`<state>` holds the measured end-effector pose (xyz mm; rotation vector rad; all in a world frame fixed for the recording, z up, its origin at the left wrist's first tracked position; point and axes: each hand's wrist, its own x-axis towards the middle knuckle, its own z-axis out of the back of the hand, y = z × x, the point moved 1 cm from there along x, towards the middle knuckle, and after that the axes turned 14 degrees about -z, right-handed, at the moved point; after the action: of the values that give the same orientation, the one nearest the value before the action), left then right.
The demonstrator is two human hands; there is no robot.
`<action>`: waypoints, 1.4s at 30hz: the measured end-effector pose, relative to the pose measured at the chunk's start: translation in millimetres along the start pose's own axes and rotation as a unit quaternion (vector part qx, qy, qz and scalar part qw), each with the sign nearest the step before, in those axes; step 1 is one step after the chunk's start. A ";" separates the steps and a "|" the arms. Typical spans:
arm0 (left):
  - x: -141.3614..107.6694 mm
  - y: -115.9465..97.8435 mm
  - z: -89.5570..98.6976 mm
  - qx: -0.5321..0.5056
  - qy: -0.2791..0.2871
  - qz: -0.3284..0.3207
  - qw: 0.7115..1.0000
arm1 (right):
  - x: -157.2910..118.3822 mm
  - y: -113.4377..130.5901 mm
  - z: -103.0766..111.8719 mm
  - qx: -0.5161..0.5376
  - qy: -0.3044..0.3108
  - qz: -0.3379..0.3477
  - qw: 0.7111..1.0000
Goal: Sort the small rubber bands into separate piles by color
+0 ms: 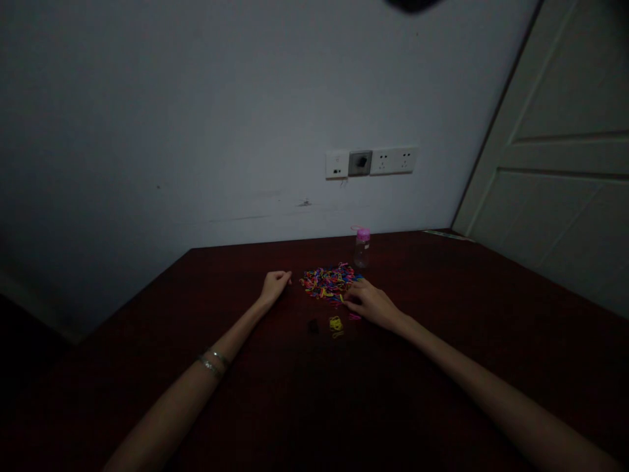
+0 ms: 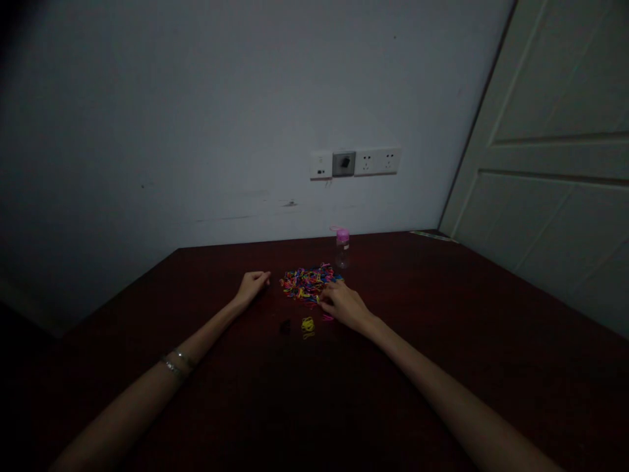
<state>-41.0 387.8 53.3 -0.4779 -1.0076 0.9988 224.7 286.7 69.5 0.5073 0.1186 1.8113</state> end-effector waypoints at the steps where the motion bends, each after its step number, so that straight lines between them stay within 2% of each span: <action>1: 0.1 0.8 -0.2 -0.002 0.001 0.000 1.000 | 0.2 -0.3 -0.2 -0.003 -0.002 -0.003 1.000; 12: -1.1 0.5 -0.7 -0.005 0.009 0.007 1.000 | -1.1 4.2 2.7 -0.006 -0.002 -0.026 1.000; 24: -2.2 -5.3 0.5 -0.014 0.009 0.011 1.000 | 0.1 1.6 0.0 0.004 0.000 -0.015 1.000; 32: -3.3 -10.2 0.8 -0.012 0.009 0.018 1.000 | -4.5 1.7 19.7 0.037 -0.024 -0.002 0.999; 38: -4.0 -8.7 0.5 -0.010 0.011 0.008 1.000 | -18.6 15.7 28.8 0.093 0.050 0.084 0.991; 42: -4.9 -9.8 1.1 -0.004 0.015 0.004 1.000 | -24.5 24.0 25.7 0.085 0.081 0.108 0.987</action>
<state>-38.2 378.7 58.7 -0.5029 -0.9838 0.9919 218.8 251.9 93.8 0.5068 0.3440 2.0659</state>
